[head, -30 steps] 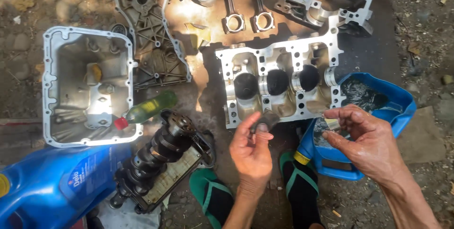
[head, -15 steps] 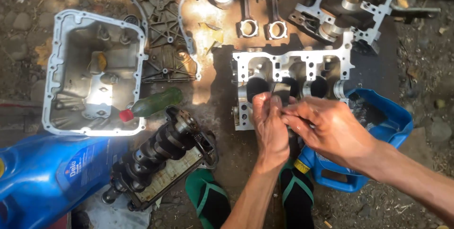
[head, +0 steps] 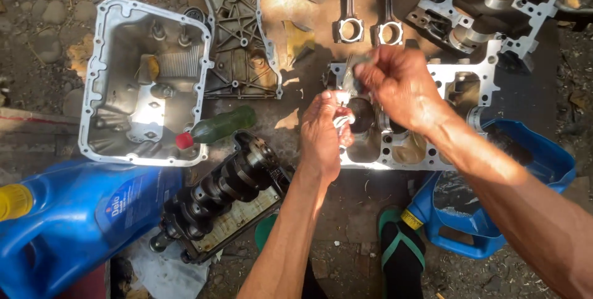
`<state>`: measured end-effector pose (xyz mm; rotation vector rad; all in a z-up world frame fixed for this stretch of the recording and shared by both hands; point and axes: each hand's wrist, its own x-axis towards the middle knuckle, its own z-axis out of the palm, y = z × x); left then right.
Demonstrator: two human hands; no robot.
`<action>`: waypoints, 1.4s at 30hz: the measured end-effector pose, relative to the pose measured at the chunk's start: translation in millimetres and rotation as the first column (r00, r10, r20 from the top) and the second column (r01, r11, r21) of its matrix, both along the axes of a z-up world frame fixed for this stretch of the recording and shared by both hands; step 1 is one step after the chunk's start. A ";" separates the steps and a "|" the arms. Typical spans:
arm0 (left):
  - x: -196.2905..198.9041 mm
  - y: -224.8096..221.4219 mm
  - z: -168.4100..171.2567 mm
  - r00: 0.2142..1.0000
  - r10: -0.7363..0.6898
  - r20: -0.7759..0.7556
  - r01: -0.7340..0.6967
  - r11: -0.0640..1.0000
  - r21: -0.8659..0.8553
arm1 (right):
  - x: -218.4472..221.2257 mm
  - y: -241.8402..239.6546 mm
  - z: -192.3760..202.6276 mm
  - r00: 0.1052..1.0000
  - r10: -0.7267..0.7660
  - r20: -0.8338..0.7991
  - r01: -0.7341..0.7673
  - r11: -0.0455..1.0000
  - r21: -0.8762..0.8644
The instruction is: Cleaning and inspecting engine components including the cylinder block and pistons
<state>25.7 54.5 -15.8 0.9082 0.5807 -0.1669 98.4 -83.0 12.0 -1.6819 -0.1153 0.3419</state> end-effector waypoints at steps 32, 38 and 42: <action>-16.0 -37.4 -59.5 0.998 -0.061 -0.029 0.022 -0.104 0.994 | 14.8 8.2 -126.2 0.734 0.258 0.628 0.276 0.732 -0.623; -15.8 -37.8 -56.0 0.992 -0.109 -0.064 0.046 -0.161 0.986 | 12.0 -33.3 -34.1 0.844 0.145 0.516 0.385 0.507 -0.772; -18.3 -39.3 -68.1 0.988 -0.102 -0.115 0.092 -0.202 0.975 | 17.4 -91.4 -104.1 0.872 0.025 0.489 0.363 0.638 -0.680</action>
